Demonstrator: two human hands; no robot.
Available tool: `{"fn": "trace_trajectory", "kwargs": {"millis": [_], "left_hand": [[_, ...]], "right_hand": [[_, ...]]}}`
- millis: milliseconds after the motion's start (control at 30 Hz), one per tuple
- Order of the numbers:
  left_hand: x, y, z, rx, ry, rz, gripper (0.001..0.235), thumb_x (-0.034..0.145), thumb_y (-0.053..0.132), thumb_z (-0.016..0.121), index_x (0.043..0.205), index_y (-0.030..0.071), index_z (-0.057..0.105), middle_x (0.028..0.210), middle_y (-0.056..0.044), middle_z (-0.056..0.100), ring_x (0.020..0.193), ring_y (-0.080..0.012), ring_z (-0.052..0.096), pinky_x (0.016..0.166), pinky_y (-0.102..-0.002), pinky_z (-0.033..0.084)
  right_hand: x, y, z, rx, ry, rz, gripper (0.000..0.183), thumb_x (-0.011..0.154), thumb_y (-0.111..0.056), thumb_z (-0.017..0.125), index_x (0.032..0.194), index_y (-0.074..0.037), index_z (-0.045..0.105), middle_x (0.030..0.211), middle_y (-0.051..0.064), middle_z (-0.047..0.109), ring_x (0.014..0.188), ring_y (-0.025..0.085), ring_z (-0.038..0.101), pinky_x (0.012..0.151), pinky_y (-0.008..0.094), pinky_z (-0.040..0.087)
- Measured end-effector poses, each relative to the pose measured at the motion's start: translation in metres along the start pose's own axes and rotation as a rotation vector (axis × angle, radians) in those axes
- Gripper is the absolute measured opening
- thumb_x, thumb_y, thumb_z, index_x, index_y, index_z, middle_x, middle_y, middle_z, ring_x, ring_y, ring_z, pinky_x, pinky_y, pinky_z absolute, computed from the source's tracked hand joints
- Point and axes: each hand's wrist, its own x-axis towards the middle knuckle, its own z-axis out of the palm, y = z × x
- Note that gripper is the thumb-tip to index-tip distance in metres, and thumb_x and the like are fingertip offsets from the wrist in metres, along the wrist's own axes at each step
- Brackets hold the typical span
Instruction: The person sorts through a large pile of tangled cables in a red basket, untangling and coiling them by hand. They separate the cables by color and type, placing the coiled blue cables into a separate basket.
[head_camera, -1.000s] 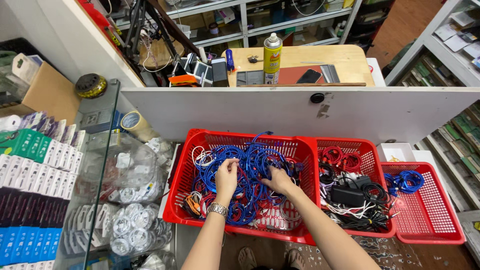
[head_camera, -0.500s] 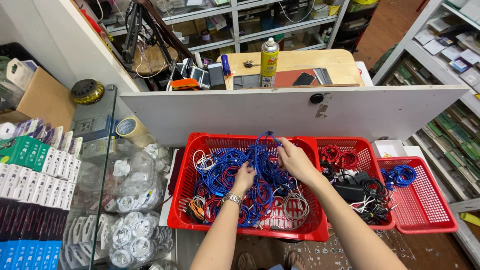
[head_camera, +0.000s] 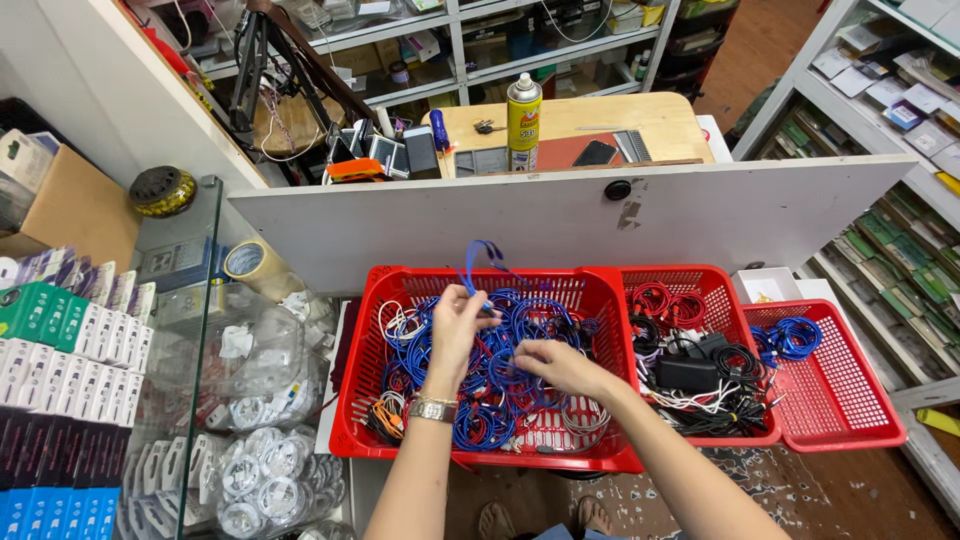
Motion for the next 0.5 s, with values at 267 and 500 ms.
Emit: {"fn": "trace_trajectory", "kwargs": {"millis": [267, 500], "left_hand": [[-0.04, 0.059, 0.008, 1.239, 0.389, 1.095, 0.03, 0.107, 0.035, 0.059, 0.115, 0.007, 0.063, 0.102, -0.013, 0.073, 0.091, -0.0312, 0.072, 0.08, -0.043, 0.055], [-0.057, 0.043, 0.039, 0.755, -0.255, 0.109, 0.038, 0.103, 0.034, 0.055, 0.12, 0.005, 0.073, 0.066, -0.004, 0.061, 0.055, -0.0124, 0.054, 0.054, -0.032, 0.046]], "right_hand": [[-0.01, -0.093, -0.083, -0.077, -0.033, -0.048, 0.028, 0.101, -0.029, 0.055, 0.098, -0.004, 0.067, 0.085, 0.007, 0.074, 0.079, 0.013, 0.071, 0.078, 0.031, 0.056], [-0.009, -0.063, -0.086, 0.086, 0.197, -0.061, 0.033, 0.1, -0.026, 0.056, 0.122, -0.004, 0.066, 0.106, 0.007, 0.074, 0.082, 0.016, 0.068, 0.079, 0.031, 0.057]]}}
